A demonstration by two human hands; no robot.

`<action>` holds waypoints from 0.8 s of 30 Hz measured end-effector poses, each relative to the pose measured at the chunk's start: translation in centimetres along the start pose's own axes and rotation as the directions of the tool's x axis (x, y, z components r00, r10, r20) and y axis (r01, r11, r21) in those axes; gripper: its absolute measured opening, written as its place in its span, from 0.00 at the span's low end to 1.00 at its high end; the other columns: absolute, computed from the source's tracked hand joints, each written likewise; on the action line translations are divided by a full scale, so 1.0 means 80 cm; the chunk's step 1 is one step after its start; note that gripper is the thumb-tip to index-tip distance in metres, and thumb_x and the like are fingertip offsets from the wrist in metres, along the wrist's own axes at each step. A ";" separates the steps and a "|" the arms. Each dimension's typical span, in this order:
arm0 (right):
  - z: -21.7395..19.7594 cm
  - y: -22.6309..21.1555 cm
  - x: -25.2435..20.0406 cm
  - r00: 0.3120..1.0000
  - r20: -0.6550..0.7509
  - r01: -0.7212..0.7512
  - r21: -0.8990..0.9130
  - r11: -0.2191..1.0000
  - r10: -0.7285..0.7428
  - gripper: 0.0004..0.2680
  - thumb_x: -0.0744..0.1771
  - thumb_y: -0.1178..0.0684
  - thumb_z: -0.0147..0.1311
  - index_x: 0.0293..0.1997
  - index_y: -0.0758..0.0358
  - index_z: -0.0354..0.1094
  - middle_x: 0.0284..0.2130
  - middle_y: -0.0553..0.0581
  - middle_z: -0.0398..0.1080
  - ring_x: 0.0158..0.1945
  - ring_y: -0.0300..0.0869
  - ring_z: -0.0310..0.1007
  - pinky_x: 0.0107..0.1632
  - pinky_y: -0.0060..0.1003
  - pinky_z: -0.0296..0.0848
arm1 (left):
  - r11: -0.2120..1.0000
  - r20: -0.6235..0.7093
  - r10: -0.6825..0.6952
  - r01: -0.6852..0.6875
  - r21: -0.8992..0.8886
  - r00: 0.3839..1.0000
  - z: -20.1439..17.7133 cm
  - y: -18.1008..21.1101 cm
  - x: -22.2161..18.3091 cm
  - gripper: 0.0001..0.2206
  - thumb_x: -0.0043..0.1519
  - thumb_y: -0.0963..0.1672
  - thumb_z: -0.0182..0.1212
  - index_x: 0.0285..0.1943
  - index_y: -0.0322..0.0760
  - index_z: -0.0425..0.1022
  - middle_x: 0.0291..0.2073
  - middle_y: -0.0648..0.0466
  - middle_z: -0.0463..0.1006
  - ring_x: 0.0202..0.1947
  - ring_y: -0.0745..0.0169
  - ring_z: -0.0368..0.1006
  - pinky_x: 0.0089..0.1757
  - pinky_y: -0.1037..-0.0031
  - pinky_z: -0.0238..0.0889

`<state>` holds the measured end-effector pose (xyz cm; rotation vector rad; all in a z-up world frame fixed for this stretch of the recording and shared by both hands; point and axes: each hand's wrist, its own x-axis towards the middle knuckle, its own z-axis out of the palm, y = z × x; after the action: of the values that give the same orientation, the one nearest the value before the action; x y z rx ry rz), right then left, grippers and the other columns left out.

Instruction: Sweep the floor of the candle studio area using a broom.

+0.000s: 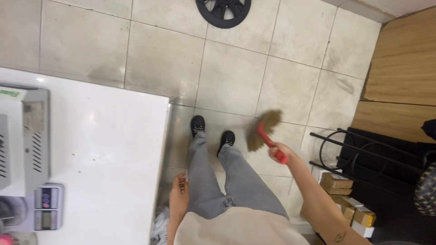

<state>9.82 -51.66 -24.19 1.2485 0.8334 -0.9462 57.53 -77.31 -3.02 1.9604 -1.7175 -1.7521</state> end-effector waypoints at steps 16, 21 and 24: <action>0.794 0.178 0.038 0.886 0.442 0.220 -0.668 0.710 0.141 0.08 0.73 0.46 0.48 0.42 0.56 0.58 0.22 0.46 0.58 0.16 0.27 0.52 0.17 0.21 0.52 | 0.979 -0.024 -0.178 0.175 -0.103 0.984 -0.019 -0.091 0.030 0.15 0.67 0.40 0.51 0.63 0.41 0.70 0.44 0.49 0.82 0.41 0.61 0.81 0.41 0.71 0.74; 0.631 0.146 -0.101 0.825 0.529 0.216 -0.619 0.755 0.197 0.15 0.73 0.44 0.49 0.29 0.58 0.55 0.16 0.42 0.54 0.13 0.27 0.50 0.14 0.24 0.48 | 0.989 0.095 -0.140 0.133 0.070 0.986 -0.058 0.026 0.062 0.16 0.67 0.41 0.51 0.64 0.40 0.69 0.45 0.51 0.81 0.41 0.60 0.79 0.43 0.68 0.71; 0.484 0.131 -0.186 0.889 0.439 0.144 -0.539 0.830 0.130 0.06 0.71 0.46 0.48 0.44 0.53 0.59 0.15 0.42 0.53 0.12 0.26 0.48 0.12 0.22 0.47 | 0.991 0.146 -0.088 0.071 0.117 0.985 -0.062 0.078 0.082 0.15 0.68 0.43 0.51 0.63 0.39 0.70 0.46 0.50 0.80 0.43 0.59 0.77 0.46 0.67 0.71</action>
<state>13.92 -87.50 -1.13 0.4731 0.6613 -0.8657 55.26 -87.37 -1.90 2.0140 -1.8452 -1.9176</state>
